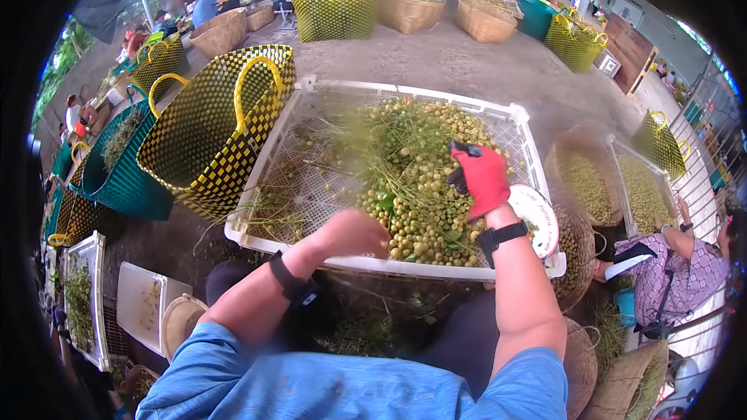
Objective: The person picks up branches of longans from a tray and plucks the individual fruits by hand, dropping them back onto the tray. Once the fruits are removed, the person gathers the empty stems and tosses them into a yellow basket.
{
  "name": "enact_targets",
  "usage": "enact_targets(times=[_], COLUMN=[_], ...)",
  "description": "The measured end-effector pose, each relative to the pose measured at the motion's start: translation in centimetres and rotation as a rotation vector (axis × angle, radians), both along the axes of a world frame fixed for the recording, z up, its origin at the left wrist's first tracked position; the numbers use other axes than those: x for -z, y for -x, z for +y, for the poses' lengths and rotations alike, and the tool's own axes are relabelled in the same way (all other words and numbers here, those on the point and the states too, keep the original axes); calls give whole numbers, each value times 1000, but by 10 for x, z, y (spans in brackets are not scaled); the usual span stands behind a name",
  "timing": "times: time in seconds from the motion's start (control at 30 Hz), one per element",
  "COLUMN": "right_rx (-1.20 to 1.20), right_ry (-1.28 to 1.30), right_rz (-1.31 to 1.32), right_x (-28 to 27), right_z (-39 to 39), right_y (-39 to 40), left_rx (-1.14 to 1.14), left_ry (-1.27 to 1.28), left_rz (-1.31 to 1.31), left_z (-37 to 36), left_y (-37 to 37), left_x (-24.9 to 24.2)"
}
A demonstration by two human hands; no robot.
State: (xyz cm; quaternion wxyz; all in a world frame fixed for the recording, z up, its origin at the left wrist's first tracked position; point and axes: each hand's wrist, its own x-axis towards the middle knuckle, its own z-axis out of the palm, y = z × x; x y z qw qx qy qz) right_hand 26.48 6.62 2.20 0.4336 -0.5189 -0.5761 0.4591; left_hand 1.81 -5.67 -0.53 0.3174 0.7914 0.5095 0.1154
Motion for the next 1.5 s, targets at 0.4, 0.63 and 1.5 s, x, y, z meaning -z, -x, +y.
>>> enact_targets(times=[0.4,0.63,1.5], right_rx=[-846,-550,133], right_ry=[-142,-163,-298], right_rz=[-923,-887,-407], right_x=[69,54,38], right_z=[-61,-30,45], right_y=[91,68,-57], left_rx=[-1013,-842,-721], left_ry=[197,-59,-175], left_rz=[-635,-1057,192], left_z=[78,84,94], left_y=[6,30,4], left_x=[69,35,73])
